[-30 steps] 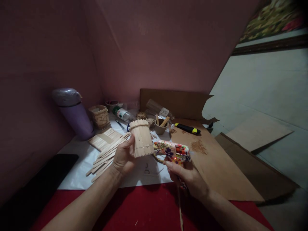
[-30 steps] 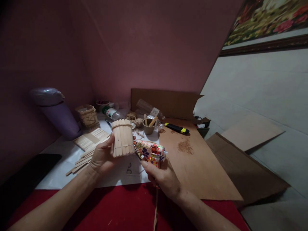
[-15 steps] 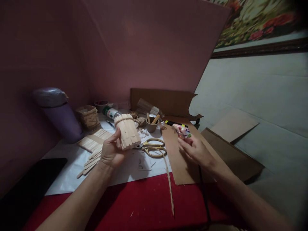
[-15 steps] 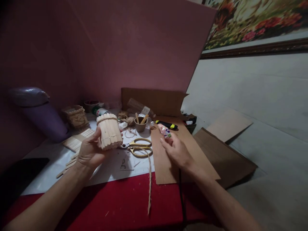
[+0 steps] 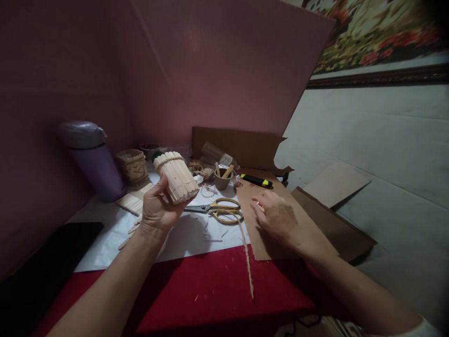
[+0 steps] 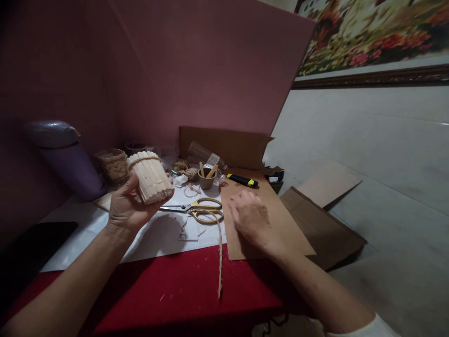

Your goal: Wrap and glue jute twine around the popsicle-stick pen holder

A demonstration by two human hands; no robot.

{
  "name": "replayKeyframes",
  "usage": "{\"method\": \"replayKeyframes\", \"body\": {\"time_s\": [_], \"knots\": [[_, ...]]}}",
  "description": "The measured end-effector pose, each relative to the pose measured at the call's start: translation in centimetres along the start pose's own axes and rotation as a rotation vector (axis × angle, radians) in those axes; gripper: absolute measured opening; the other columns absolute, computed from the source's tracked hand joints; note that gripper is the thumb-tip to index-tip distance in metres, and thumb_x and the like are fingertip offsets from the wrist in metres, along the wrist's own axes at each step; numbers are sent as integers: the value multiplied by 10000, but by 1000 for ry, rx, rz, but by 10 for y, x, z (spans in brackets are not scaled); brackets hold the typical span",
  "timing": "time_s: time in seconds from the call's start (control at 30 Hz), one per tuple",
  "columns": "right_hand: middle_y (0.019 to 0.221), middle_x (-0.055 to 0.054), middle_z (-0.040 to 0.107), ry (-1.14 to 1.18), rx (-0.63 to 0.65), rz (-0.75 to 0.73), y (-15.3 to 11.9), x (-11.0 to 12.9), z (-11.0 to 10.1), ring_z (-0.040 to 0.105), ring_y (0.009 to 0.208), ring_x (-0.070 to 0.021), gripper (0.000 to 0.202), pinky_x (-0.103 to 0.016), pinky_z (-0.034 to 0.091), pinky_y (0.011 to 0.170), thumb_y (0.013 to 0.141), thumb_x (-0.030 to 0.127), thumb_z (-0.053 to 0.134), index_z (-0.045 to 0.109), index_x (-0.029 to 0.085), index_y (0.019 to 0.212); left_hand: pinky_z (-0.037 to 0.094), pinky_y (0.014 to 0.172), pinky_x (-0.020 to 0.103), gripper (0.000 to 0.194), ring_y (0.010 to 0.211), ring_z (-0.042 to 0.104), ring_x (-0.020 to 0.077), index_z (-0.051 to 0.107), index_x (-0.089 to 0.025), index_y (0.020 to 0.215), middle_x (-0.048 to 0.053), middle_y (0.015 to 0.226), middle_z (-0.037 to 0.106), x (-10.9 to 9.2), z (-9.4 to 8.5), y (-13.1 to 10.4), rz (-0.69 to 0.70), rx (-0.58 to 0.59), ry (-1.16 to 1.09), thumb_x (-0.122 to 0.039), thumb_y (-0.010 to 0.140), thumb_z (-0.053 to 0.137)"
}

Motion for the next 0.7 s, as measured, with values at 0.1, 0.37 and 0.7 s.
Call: {"method": "replayKeyframes", "body": {"time_s": [0.1,0.37,0.7], "knots": [[914,-63,650,96,62,-121,14,40,6,570,877,-199,199,-300,385,771,919,255,502,694,208,908,547,780,513,365,1130,555,379,604,-159,1148,180,1227,606,2,0,-1,-26,-3,6,-343,835,562],[828,-60,657,270,175,-148,42,72,53,565,789,-190,116,-280,358,664,835,227,605,709,202,790,559,754,470,388,1039,598,344,618,-127,1152,184,1148,637,5,4,-3,-39,43,25,-355,848,541],[583,-3,564,824,289,61,48,59,64,501,529,-128,164,-261,375,517,818,261,534,541,182,675,561,763,367,296,869,665,238,644,-109,1078,118,927,714,12,1,1,-43,10,88,-262,837,568]]}}
Point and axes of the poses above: each hand's wrist, its own y-axis towards the middle knuckle, its own z-axis out of the palm, x = y × z, the point moved 6 cm from there along y, towards the middle knuckle
